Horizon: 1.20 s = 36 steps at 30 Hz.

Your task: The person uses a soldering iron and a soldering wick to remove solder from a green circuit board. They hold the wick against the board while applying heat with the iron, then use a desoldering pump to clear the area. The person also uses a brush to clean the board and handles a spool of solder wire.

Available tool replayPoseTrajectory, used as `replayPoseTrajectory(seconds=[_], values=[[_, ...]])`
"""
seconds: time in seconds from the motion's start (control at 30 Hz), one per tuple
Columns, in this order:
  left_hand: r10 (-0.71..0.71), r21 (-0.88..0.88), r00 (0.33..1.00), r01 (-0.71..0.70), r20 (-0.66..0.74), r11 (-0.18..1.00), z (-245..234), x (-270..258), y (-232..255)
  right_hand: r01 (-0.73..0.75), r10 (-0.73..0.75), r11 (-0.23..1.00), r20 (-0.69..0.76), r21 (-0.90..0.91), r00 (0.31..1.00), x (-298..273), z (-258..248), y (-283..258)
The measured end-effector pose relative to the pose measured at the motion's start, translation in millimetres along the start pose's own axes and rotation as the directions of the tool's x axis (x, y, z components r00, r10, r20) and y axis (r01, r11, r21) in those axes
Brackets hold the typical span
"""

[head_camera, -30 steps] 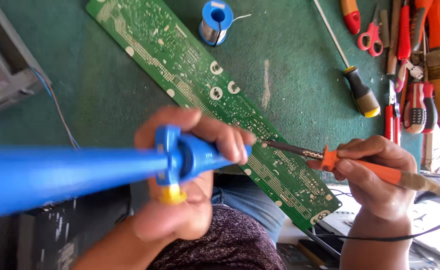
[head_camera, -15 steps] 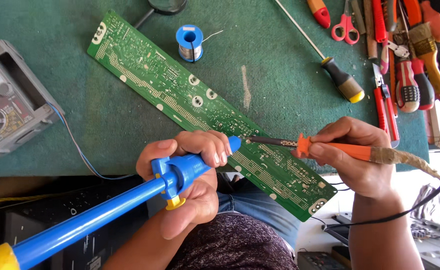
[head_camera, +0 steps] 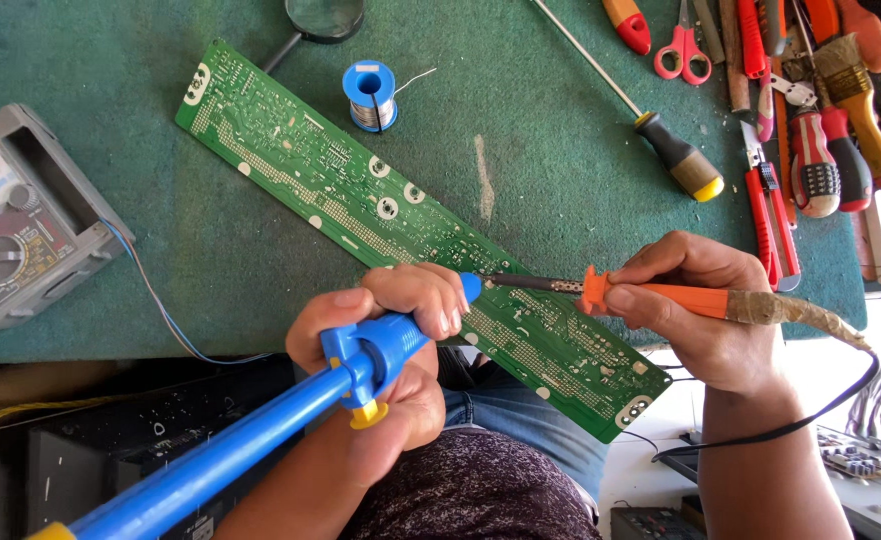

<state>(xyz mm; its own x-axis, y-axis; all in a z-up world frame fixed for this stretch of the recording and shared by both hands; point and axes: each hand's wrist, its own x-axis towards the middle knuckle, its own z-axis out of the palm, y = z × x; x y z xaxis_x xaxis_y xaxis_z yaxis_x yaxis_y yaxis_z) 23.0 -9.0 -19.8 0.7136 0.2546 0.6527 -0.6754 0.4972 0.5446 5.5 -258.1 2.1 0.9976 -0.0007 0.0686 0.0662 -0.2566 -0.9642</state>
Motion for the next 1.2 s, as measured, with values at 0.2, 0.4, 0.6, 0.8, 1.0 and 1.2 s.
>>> replayPoseTrajectory(seconds=[0.2,0.4,0.6,0.8,1.0,1.2], values=[[0.071,-0.011,0.995,-0.070,0.066,0.997,-1,3,-10,-0.018,0.017,0.997,-0.019,-0.074,1.000,-3,1,-4],[0.033,-0.032,0.997,-0.035,-0.066,0.999,-8,13,20,0.298,-0.266,0.954,-0.338,0.043,0.903,-32,-5,7],[-0.844,0.780,0.434,0.387,0.315,0.491,-55,52,72,0.217,-0.148,0.976,-0.752,-0.007,0.642,-64,-17,44],[-0.888,0.909,-0.249,-0.064,0.386,0.412,0,22,52,0.232,-0.199,0.972,-0.689,-0.046,0.697,-103,46,22],[-0.800,0.793,-0.092,-0.106,0.593,0.600,19,-9,50,0.525,-0.473,0.815,-0.241,0.245,0.848,-88,76,-3],[-0.925,0.932,-0.155,-0.053,0.347,0.358,-13,27,48,0.199,-0.365,0.929,-0.686,-0.312,0.629,-73,43,18]])
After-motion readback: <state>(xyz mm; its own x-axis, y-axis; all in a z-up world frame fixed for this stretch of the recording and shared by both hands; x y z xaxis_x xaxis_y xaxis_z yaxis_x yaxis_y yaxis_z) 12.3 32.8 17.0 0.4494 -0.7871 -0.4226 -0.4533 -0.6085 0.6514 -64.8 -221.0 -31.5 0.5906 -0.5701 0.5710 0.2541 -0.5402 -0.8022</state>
